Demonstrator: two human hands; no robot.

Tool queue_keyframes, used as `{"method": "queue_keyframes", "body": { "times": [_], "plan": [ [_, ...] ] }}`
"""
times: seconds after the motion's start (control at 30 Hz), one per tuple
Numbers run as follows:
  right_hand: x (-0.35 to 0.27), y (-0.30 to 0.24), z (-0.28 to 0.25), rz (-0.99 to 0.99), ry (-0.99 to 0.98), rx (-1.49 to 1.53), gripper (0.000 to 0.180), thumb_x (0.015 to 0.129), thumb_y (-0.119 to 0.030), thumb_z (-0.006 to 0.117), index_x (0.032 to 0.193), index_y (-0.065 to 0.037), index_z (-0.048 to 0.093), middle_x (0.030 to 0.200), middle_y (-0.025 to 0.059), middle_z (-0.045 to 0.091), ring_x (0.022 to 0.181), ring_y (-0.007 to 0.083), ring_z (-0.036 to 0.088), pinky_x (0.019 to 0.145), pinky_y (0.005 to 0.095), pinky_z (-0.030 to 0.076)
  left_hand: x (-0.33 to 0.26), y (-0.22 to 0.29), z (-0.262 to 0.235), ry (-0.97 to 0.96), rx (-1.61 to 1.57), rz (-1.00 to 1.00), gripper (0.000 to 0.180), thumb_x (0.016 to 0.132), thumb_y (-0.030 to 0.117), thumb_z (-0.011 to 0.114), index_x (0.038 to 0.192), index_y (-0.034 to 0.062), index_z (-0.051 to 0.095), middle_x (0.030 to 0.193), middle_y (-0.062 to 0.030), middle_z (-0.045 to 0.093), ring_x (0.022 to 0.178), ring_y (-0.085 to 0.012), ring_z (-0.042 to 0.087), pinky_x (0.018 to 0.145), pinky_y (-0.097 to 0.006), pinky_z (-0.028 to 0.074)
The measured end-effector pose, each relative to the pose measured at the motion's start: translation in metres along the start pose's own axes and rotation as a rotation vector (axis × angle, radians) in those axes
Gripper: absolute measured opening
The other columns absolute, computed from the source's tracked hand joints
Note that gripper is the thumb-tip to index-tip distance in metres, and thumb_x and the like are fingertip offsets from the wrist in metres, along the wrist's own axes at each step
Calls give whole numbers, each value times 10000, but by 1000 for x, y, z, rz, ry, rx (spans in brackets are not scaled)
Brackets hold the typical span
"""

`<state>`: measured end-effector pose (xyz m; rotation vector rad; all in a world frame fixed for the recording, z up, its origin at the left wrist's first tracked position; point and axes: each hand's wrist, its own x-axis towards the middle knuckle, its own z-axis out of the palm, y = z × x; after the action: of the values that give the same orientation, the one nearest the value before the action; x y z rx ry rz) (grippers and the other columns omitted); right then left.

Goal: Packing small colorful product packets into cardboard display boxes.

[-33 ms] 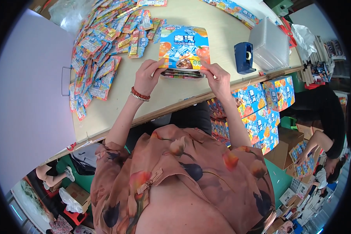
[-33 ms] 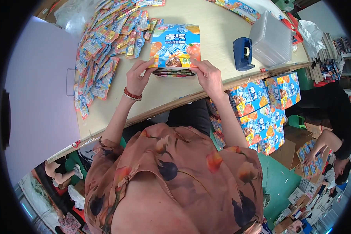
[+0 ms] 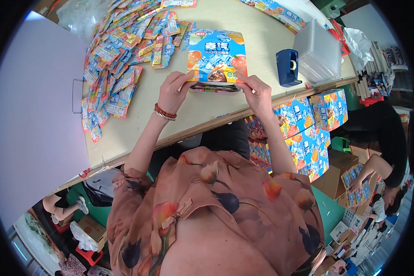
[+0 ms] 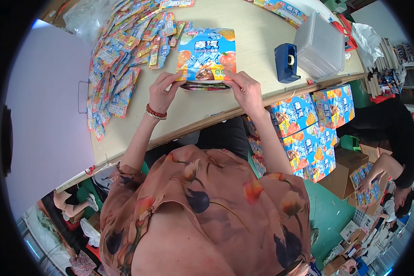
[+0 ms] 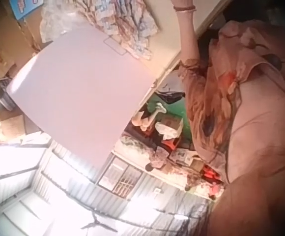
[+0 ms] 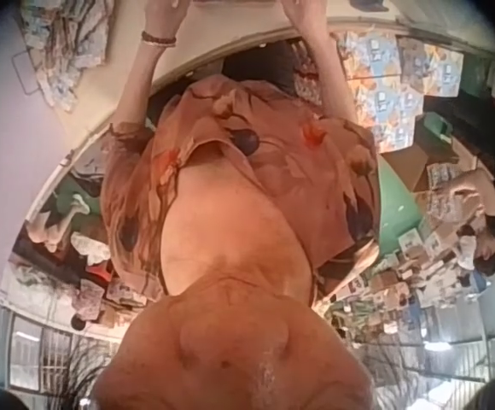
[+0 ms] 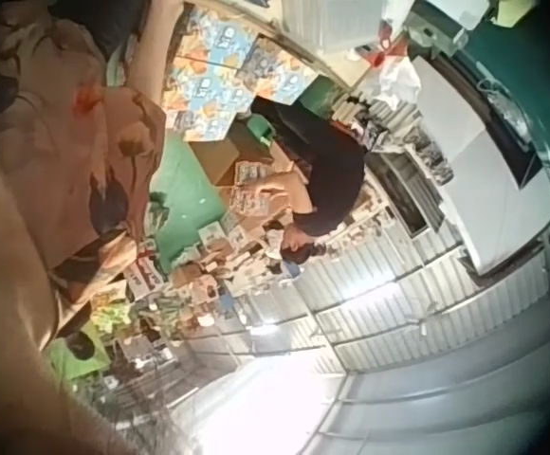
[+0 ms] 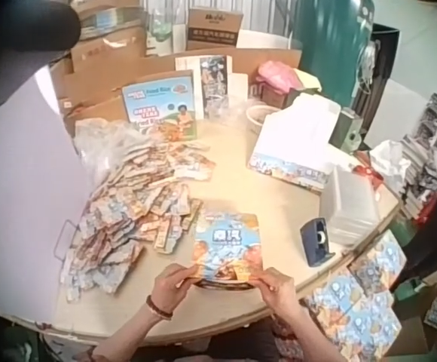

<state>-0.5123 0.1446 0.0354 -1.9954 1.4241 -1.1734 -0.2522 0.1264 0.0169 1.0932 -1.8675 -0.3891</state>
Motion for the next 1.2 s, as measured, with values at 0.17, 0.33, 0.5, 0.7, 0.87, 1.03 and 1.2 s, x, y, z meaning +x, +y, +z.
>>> {"method": "queue_keyframes", "body": {
  "times": [0.17,0.33,0.5,0.7,0.87,1.03,1.2],
  "plan": [
    [-4,2,-2,20,-92,-23,243,785,-13,715,1027,-38,707,779,95,660,645,153,592,606,271,468,-15,-5,0,-43,37,26,329,745,45,746,1066,86,686,783,-66,602,699,-214,582,614,-322,484],
    [-1,-1,-10,39,-151,41,233,791,-17,714,1023,-34,709,785,91,669,637,147,584,606,265,468,-17,-3,-2,-65,49,43,335,745,58,749,1073,82,685,782,-65,603,704,-214,583,621,-320,485],
    [2,-1,-14,154,-206,242,199,800,-30,717,999,-22,712,773,87,668,627,125,572,591,257,457,-16,-4,-6,-100,6,40,338,746,57,747,1078,73,682,776,-67,596,700,-207,582,610,-313,484],
    [-8,10,-4,-132,-148,-108,179,775,-54,716,953,-64,696,724,82,620,655,229,606,590,328,490,-20,-14,-9,-171,104,141,366,746,145,764,1100,111,676,871,-46,608,793,-224,586,754,-396,476],
    [-15,14,3,-219,-59,-169,225,754,-52,711,973,-99,687,695,71,574,655,238,588,580,349,479,15,5,-5,-368,243,368,565,766,234,740,1291,171,543,1257,-50,526,1196,-258,478,1024,-449,356],
    [-8,7,-2,-205,-98,-151,234,762,-69,706,991,-111,686,678,65,555,645,231,583,581,350,481,16,-17,16,-541,200,507,717,780,255,716,1418,198,396,1500,-6,344,1398,-256,291,1149,-459,228],
    [-16,19,4,-228,-86,-258,233,762,-160,721,993,-136,694,668,53,553,637,217,583,570,335,477,17,-17,21,-521,210,511,692,776,240,723,1402,210,430,1483,-1,379,1392,-263,311,1146,-460,238]
  ]
}}
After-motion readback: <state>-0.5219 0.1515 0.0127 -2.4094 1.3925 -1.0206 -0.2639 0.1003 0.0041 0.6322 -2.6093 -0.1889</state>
